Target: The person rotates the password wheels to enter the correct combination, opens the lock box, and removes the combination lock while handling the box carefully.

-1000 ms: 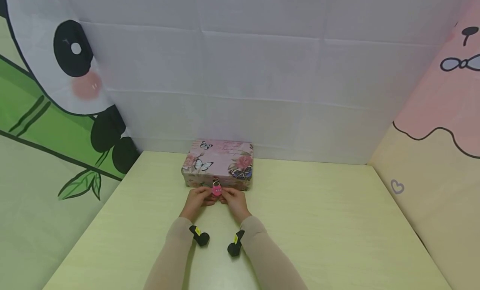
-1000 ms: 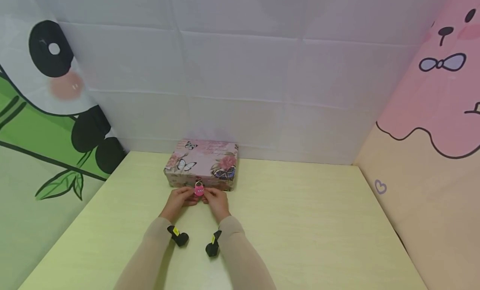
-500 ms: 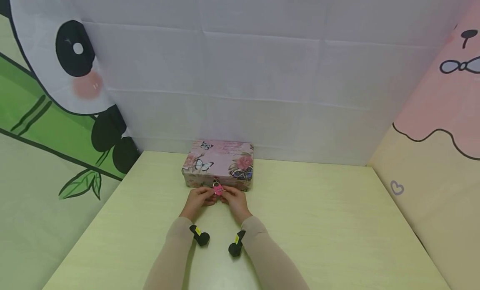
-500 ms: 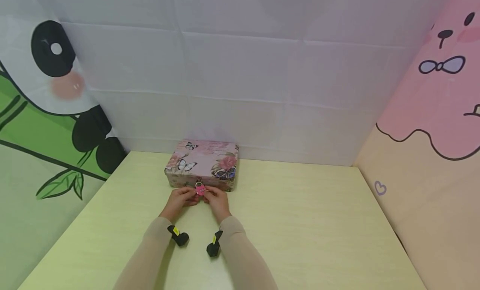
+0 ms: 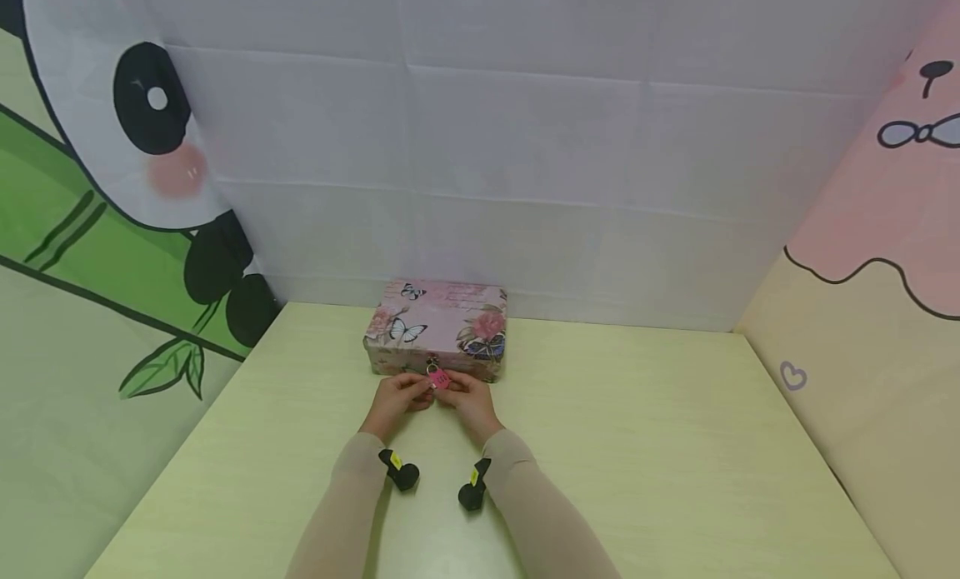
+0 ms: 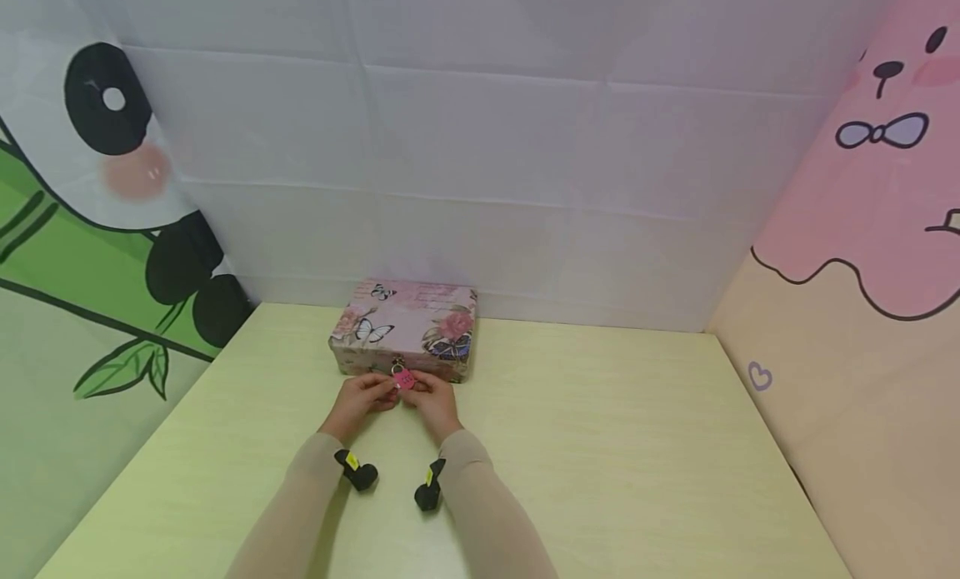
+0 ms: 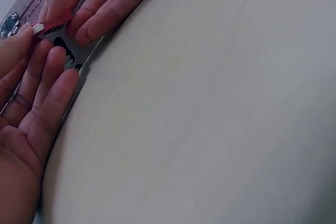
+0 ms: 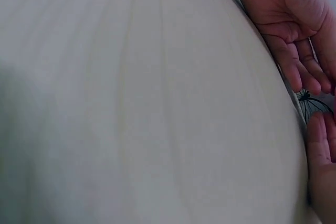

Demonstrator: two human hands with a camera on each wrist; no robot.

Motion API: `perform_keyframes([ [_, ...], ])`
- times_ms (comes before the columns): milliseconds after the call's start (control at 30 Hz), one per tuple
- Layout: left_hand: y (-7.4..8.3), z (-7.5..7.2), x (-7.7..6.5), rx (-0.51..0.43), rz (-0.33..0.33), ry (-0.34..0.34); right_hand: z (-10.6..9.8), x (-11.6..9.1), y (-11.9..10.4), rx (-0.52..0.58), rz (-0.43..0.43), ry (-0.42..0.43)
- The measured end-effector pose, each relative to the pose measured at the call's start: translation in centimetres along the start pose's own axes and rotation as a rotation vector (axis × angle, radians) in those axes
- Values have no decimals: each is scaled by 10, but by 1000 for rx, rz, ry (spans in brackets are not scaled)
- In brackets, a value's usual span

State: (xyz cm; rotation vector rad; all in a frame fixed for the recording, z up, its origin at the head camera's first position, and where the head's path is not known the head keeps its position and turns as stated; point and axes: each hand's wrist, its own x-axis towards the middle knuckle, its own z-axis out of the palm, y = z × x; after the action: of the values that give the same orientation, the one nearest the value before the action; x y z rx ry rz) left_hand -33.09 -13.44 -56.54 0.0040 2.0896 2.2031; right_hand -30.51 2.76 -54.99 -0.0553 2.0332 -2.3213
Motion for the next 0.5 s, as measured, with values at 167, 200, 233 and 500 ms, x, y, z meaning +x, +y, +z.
perform_keyframes([
  [167,0,-2,0,-14,-1,-7,3,-6,-11,-46,-28,-8],
  [200,0,-2,0,-20,-3,-6,3,-5,-10,-51,-29,-2],
  [233,0,-2,0,-24,-1,-10,3,-2,-7,-59,-24,5],
  [500,3,-2,-2,-24,3,-23,5,7,5,-124,-29,61],
])
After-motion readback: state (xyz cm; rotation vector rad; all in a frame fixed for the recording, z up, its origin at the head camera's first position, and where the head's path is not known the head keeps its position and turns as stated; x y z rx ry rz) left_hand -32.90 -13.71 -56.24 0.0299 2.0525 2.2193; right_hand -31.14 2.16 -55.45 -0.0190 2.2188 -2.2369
